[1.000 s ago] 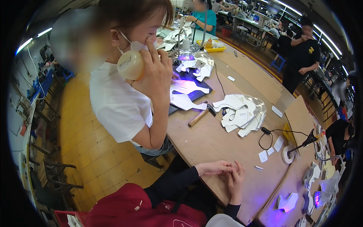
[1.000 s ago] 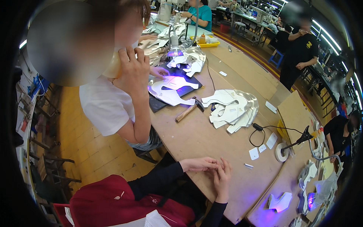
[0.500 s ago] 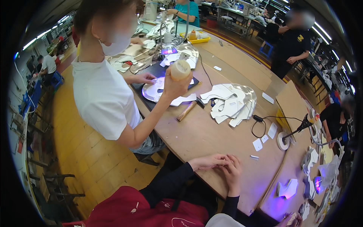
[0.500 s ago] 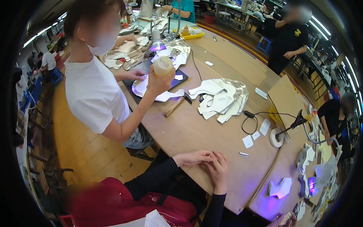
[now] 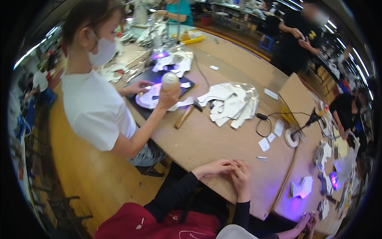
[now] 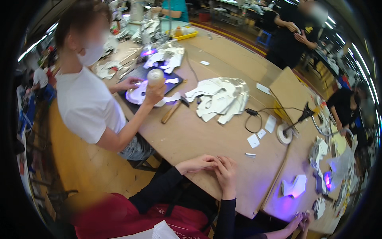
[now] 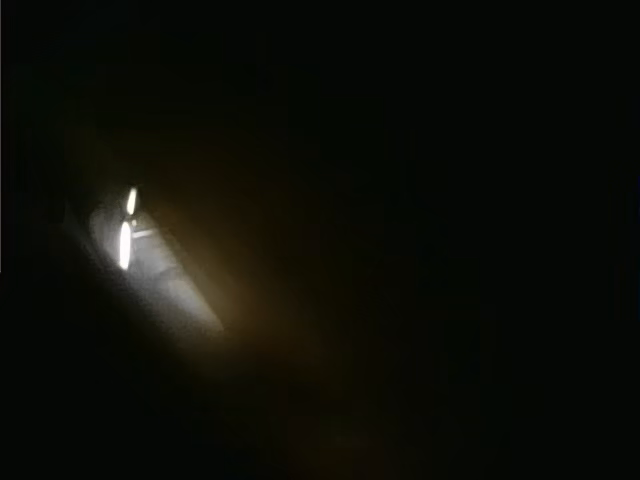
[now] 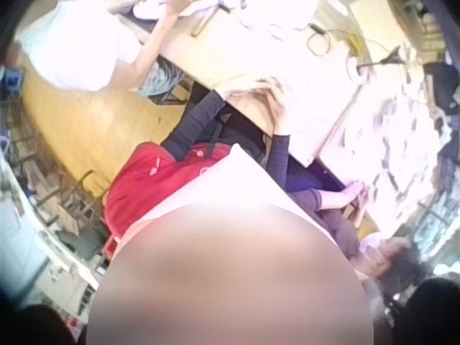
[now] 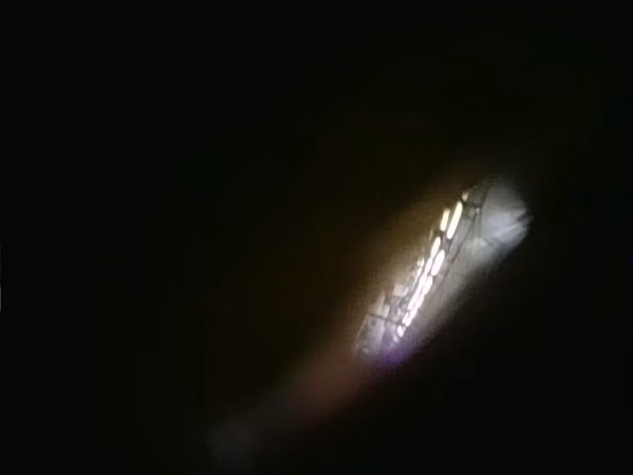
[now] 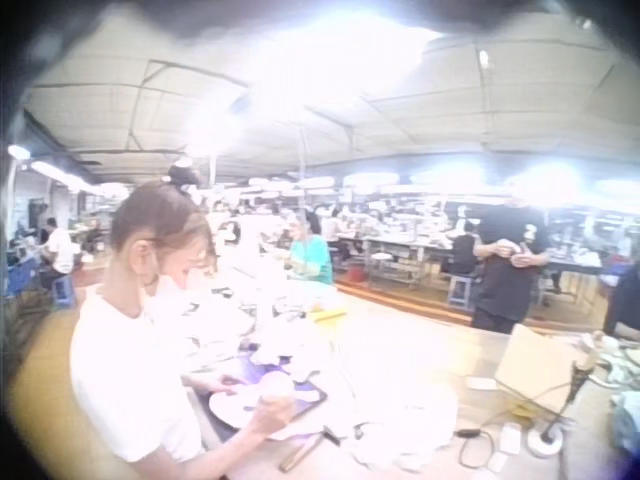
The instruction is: The person handles small white foam pieces at a shared workbench, peeling and folding them by hand. They place finished pieces into a yellow tray while coworkers nearby use UV lamps and other tools on similar materials.
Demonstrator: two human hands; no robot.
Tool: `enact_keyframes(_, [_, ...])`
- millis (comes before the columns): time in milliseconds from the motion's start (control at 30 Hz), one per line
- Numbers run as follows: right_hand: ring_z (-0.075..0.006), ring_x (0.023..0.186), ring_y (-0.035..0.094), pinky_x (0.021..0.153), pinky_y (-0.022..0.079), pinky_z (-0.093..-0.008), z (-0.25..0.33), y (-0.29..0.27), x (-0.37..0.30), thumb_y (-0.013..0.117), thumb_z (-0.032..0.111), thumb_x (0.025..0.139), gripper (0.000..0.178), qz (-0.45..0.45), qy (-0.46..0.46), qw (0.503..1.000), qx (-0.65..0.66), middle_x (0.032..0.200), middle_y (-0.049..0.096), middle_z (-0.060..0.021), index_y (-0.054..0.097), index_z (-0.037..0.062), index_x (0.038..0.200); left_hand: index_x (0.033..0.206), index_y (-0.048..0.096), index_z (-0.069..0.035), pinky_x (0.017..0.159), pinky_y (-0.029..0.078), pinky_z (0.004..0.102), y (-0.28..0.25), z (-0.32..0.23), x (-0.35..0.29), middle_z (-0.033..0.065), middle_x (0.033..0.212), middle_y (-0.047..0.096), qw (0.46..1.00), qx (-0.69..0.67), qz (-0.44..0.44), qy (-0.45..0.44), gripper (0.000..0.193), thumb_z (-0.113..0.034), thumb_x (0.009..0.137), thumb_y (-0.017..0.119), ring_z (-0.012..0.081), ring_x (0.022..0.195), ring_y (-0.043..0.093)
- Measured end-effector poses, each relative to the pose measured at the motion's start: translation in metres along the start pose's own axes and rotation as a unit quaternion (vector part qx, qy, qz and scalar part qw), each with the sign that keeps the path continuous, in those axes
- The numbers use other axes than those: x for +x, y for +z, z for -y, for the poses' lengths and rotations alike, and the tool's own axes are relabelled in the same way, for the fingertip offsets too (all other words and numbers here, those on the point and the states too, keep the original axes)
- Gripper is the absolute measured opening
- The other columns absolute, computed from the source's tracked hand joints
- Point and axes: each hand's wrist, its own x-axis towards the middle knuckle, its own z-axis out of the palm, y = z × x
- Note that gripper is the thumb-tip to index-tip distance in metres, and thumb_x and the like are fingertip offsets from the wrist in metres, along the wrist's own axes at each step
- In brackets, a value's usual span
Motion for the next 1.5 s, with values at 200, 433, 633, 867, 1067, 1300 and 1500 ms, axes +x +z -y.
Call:
enact_keyframes(200, [-0.0278,0.109,0.057,0.094,0.043,-0.0421,-0.010,0.001,-0.003,0.071,0.016,0.078,0.033,-0.003,0.018,1.000,0.016,0.113,0.063,-0.0088,0.065,0.0068,0.109,0.127,0.053,-0.002,0.095,0.047,0.0294,-0.002,0.000,-0.002,0.0045,0.119,0.057,1.000,-0.024,-0.018,-0.009,0.034,-0.021,0.098,0.056,0.0127,0.109,0.056])
enact_keyframes(433, [-0.0271,0.112,0.054,0.094,0.043,-0.0410,-0.013,-0.004,-0.007,0.068,0.013,0.080,0.031,0.011,-0.017,1.000,0.018,0.120,0.060,-0.0058,0.066,0.0104,0.111,0.126,0.053,-0.001,0.097,0.046,0.0292,-0.005,-0.001,-0.004,0.0048,0.118,0.057,1.000,-0.012,-0.021,-0.005,0.036,-0.014,0.094,0.061,0.0132,0.109,0.056])
enact_keyframes(633, [-0.0260,0.114,0.053,0.094,0.043,-0.0396,-0.012,-0.003,-0.006,0.066,0.018,0.085,0.029,0.019,-0.008,0.999,0.031,0.120,0.060,-0.0058,0.063,0.0093,0.112,0.118,0.056,-0.001,0.093,0.049,0.0321,-0.005,-0.002,-0.004,0.0061,0.112,0.060,0.998,0.006,-0.062,-0.032,0.027,-0.016,0.096,0.060,0.0145,0.104,0.059])
enact_keyframes(867, [-0.0259,0.110,0.056,0.093,0.043,-0.0389,-0.011,0.000,-0.006,0.069,0.018,0.083,0.031,0.014,0.012,0.998,0.053,0.119,0.060,-0.0050,0.062,0.0098,0.112,0.119,0.057,-0.001,0.093,0.049,0.0298,0.000,-0.007,-0.006,0.0047,0.113,0.059,0.998,-0.027,-0.046,-0.017,0.027,-0.015,0.097,0.057,0.0129,0.104,0.058])
enact_keyframes(1067, [-0.0255,0.108,0.057,0.092,0.044,-0.0385,-0.011,-0.002,-0.005,0.071,0.015,0.080,0.031,-0.011,0.003,0.999,0.046,0.113,0.062,-0.0057,0.063,0.0115,0.109,0.126,0.052,0.001,0.097,0.048,0.0339,-0.005,-0.002,-0.005,0.0072,0.119,0.056,1.000,0.007,-0.023,0.003,0.034,-0.016,0.097,0.056,0.0158,0.109,0.057])
enact_keyframes(1300, [-0.0248,0.106,0.057,0.090,0.044,-0.0383,-0.008,-0.005,-0.003,0.072,0.014,0.078,0.030,-0.016,0.010,0.999,0.048,0.110,0.062,-0.0056,0.064,0.0105,0.107,0.128,0.050,0.001,0.097,0.047,0.0333,-0.005,-0.004,-0.006,0.0072,0.120,0.055,1.000,-0.022,-0.020,-0.004,0.036,-0.017,0.098,0.056,0.0161,0.111,0.056])
enact_keyframes(1500, [-0.0245,0.104,0.058,0.088,0.045,-0.0378,-0.008,-0.006,-0.002,0.075,0.010,0.074,0.035,-0.036,0.008,0.998,0.043,0.109,0.063,-0.0066,0.066,0.0092,0.108,0.126,0.053,-0.002,0.094,0.048,0.0287,0.001,-0.007,-0.004,0.0037,0.117,0.056,0.999,-0.021,-0.043,0.010,0.031,-0.015,0.098,0.055,0.0113,0.106,0.056])
